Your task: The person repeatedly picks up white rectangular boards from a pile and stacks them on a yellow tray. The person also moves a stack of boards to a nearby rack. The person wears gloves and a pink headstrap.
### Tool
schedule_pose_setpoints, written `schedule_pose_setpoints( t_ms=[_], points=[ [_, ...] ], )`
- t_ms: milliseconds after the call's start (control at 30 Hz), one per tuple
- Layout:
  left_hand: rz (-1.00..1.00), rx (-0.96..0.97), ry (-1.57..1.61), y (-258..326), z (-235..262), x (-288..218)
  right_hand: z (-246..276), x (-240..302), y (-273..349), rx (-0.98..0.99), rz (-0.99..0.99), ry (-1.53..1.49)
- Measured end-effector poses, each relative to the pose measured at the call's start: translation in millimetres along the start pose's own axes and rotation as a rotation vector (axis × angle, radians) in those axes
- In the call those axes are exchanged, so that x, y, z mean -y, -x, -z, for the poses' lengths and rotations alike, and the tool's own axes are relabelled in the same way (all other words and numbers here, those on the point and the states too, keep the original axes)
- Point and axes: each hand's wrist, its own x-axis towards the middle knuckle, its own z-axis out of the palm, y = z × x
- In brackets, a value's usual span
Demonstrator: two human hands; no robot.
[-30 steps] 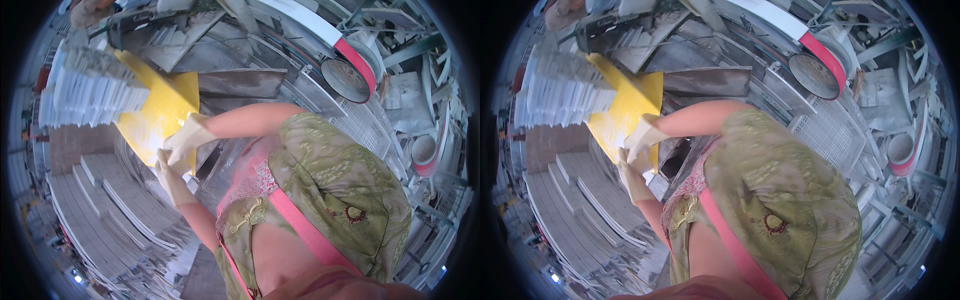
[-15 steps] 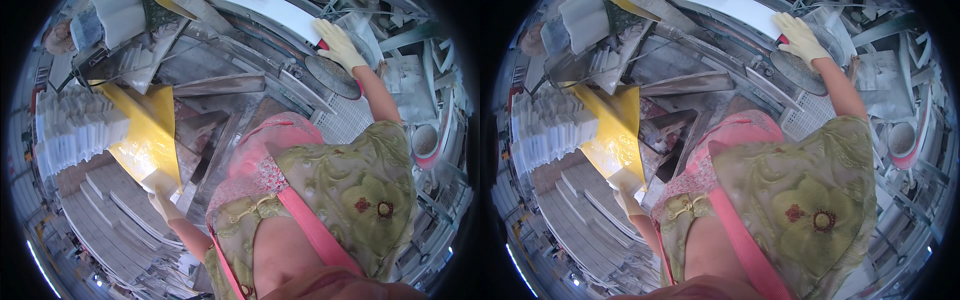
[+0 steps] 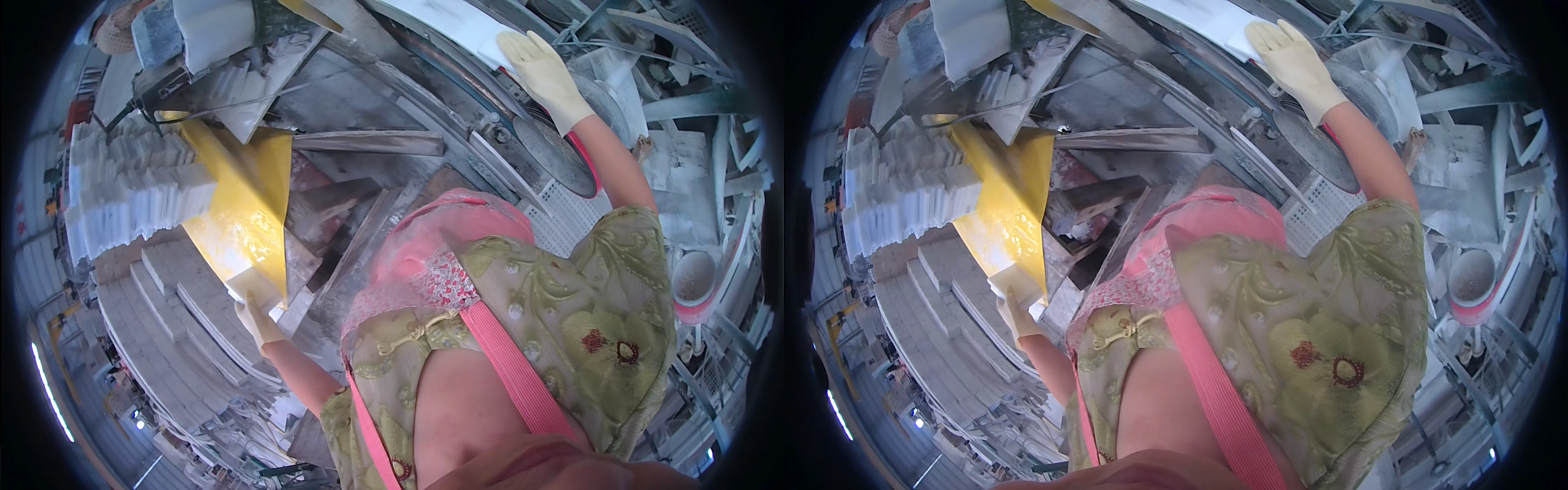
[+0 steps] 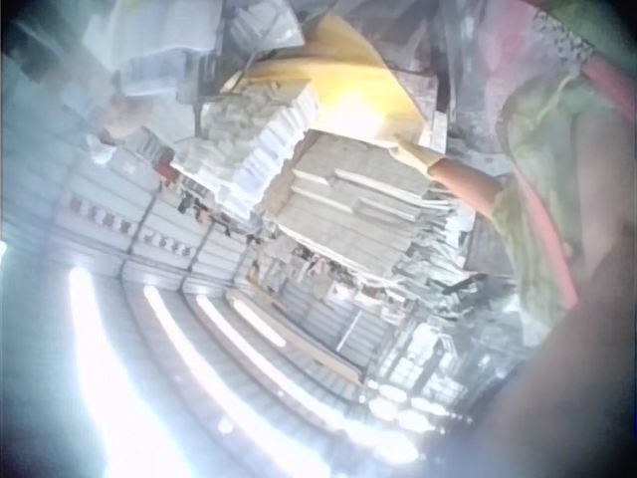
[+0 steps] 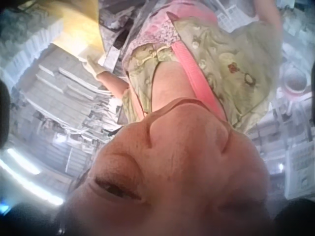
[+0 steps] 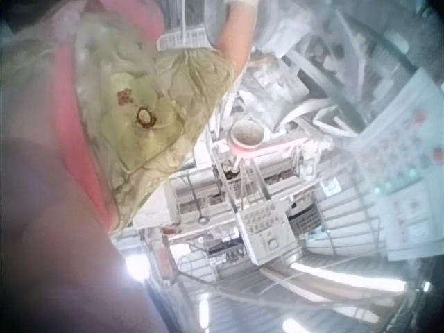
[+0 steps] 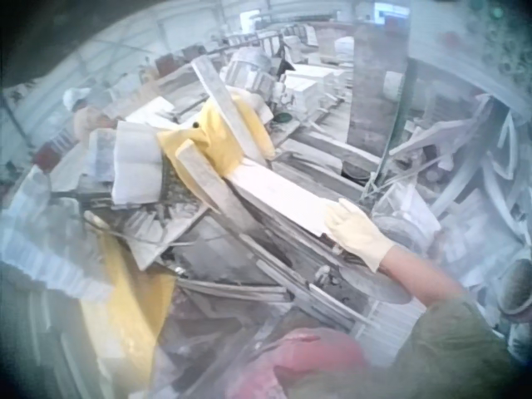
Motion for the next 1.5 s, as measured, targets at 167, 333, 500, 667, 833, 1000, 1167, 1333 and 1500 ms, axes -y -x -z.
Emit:
schedule_pose_setpoints(
  t_ms=[167,333,500,667,833,1000,1167,1333,1500],
  points=[
    [-0.012,-0.060,-0.024,4,-3,0,-20,9,-23,0.095,0.030,0.091],
    [-0.005,0.067,0.035,9,-2,-3,-33,5,-43,0.060,0.076,0.150],
    [0.189,0.334,0.417,4,29,-13,-18,-13,-56,-0.024,0.185,-0.137],
    [-0.079,0.183,-0.356,-10,38,-3,15,-22,-108,0.385,-0.181,-0.091],
    [-0.217,0.050,-0.453,-17,31,4,49,115,-145,0.213,-0.231,-0.860],
    [-0.360,0.012,-0.420,-29,19,-10,91,381,-144,0.311,0.054,-1.637],
    [-0.278,0.012,-0.657,-55,9,-3,127,566,-148,0.466,-0.141,-1.717],
    [0.190,0.298,0.357,-70,-4,-6,112,566,-119,0.522,0.153,-1.716],
    [-0.092,0.021,-0.106,-30,-27,-21,92,489,-124,0.253,0.613,-1.560]
  ],
)
